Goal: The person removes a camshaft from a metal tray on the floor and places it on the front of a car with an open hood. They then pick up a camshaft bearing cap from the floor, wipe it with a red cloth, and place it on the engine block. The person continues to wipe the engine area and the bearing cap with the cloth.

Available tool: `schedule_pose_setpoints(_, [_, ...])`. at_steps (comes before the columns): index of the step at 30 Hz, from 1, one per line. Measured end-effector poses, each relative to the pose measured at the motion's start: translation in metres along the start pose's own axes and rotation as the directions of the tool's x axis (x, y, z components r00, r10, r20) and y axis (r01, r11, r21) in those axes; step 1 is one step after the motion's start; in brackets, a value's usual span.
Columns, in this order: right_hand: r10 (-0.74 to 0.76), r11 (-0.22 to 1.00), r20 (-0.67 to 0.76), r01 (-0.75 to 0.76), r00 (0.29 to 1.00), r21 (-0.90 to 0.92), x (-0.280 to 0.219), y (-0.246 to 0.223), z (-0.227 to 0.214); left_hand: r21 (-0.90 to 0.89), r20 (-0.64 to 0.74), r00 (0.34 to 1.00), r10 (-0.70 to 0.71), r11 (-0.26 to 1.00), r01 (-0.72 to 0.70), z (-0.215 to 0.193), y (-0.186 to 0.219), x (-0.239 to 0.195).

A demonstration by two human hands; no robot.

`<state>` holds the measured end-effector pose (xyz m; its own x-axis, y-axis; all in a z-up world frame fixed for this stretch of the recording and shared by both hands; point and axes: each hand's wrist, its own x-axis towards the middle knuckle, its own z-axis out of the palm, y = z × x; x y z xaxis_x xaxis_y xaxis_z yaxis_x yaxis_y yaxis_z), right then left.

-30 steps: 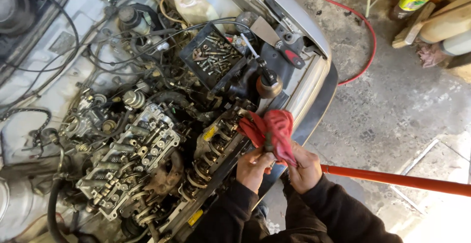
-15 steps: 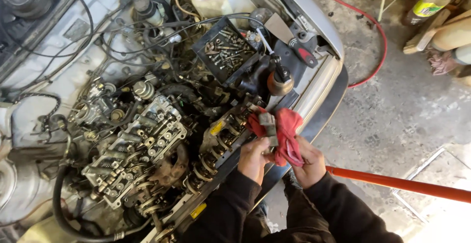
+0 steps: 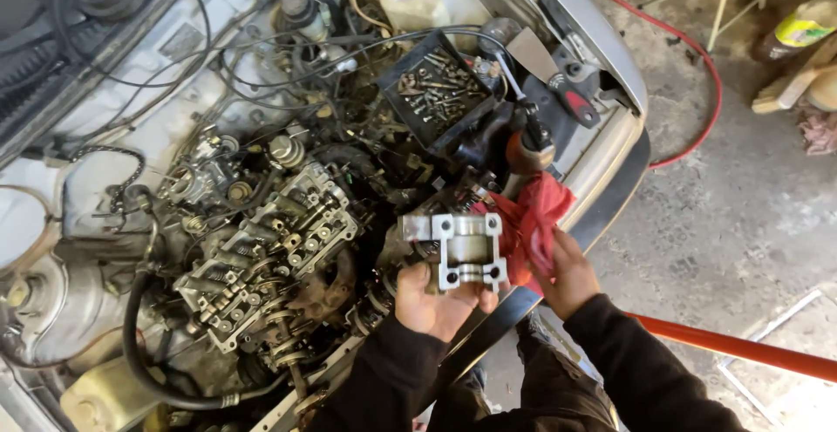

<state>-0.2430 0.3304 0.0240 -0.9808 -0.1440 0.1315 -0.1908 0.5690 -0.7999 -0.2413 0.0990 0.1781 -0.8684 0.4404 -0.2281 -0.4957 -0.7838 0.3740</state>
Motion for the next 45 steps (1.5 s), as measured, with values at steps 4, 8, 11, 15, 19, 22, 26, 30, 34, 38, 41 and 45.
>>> schedule_pose_setpoints(4, [-0.081,0.984,0.163,0.105,0.983,-0.141,0.004,0.002,0.01,-0.079,0.107,0.992,-0.066,0.994,0.075,0.005,0.009,-0.013])
schedule_pose_setpoints(8, [-0.104,0.977,0.139,0.127,0.985,-0.17,0.005,-0.031,-0.008,-0.053,0.204,0.978,0.037,0.998,-0.027,0.005,0.02,-0.022])
schedule_pose_setpoints(11, [-0.061,0.981,0.073,0.074,0.995,-0.18,0.001,-0.047,-0.019,-0.096,0.047,0.999,0.01,0.995,-0.006,-0.001,0.039,-0.033])
schedule_pose_setpoints(15, [0.022,0.983,-0.05,-0.03,0.999,-0.18,-0.006,-0.046,-0.022,0.811,0.097,0.973,0.209,0.551,-0.199,0.044,0.094,-0.052])
schedule_pose_setpoints(19, [0.067,0.959,-0.129,-0.1,0.989,-0.264,-0.013,-0.04,-0.022,0.824,0.438,0.808,0.394,-0.535,-0.186,0.08,0.134,-0.07])
schedule_pose_setpoints(22, [0.015,0.931,-0.172,-0.077,0.985,-0.357,-0.016,-0.038,-0.019,0.738,0.463,0.817,0.345,-0.661,-0.139,0.072,0.15,-0.084])
schedule_pose_setpoints(26, [0.019,0.936,-0.181,-0.082,0.983,-0.344,-0.02,-0.037,-0.015,0.706,0.394,0.858,0.33,-0.706,-0.053,0.067,0.168,-0.102])
schedule_pose_setpoints(30, [0.088,0.968,-0.215,-0.135,0.973,-0.213,-0.028,-0.02,-0.008,0.663,0.378,0.87,0.316,-0.748,-0.016,0.054,0.182,-0.119])
schedule_pose_setpoints(34, [0.107,0.958,-0.248,-0.166,0.963,-0.232,-0.032,-0.01,-0.004,0.658,0.418,0.847,0.33,-0.752,-0.032,0.035,0.195,-0.129])
schedule_pose_setpoints(38, [0.07,0.931,-0.236,-0.148,0.969,-0.333,-0.031,-0.025,0.002,0.709,0.348,0.865,0.361,-0.705,0.008,-0.011,0.206,-0.135])
schedule_pose_setpoints(41, [0.067,0.945,-0.241,-0.139,0.968,-0.295,-0.036,-0.022,0.01,0.726,0.293,0.872,0.391,-0.685,0.063,-0.053,0.222,-0.143])
schedule_pose_setpoints(45, [0.08,0.97,-0.263,-0.136,0.962,-0.202,-0.052,-0.002,0.016,0.67,0.209,0.853,0.478,-0.705,0.231,-0.108,0.247,-0.141])
